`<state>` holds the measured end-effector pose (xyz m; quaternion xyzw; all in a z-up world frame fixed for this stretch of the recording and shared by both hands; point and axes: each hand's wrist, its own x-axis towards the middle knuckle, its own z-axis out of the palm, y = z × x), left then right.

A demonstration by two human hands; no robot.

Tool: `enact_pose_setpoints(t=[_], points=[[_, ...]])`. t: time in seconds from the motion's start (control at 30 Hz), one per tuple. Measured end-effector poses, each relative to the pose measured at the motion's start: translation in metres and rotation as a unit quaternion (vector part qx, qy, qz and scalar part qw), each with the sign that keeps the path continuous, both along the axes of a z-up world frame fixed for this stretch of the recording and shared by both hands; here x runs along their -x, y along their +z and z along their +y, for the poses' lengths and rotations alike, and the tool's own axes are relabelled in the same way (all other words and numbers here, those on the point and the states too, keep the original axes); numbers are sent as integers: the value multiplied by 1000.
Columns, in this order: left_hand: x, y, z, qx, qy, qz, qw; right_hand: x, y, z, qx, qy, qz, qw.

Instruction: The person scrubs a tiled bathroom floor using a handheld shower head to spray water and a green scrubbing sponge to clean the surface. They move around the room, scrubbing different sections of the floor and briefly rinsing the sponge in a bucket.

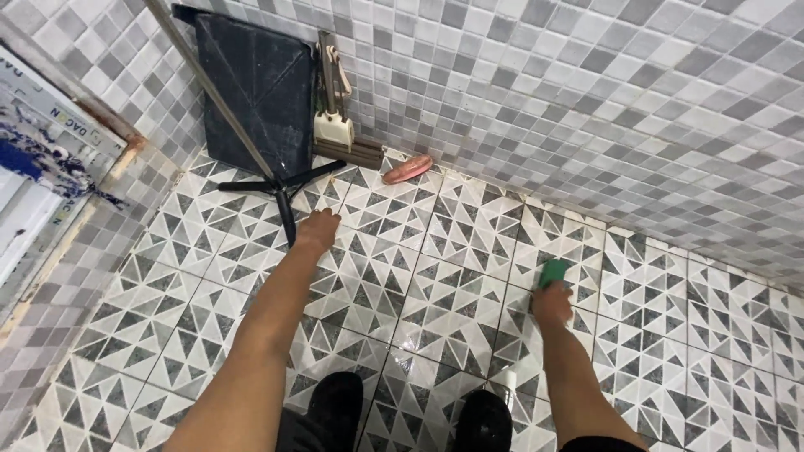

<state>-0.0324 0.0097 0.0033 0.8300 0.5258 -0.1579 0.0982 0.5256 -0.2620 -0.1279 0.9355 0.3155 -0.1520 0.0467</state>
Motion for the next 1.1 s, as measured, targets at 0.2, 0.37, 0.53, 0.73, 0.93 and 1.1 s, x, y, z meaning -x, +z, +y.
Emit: enact_pose_setpoints(t=[0.2, 0.37, 0.53, 0.73, 0.93, 1.1], points=[[3, 21, -3, -51, 46, -72, 995, 103, -11, 109, 8, 25, 35, 999], [6, -5, 8, -62, 56, -70, 994, 307, 103, 128, -44, 191, 242, 950], [-2, 13, -6, -61, 38, -32, 997, 370, 87, 73, -126, 566, 154, 800], [-5, 12, -6, -47, 26, -17, 998, 274, 105, 56, -162, 646, 115, 737], [14, -13, 0, -11, 23, -9, 1000, 143, 108, 69, 22, 366, 9, 930], [27, 2, -7, -15, 38, 28, 999, 75, 35, 89, 6, 58, -12, 998]])
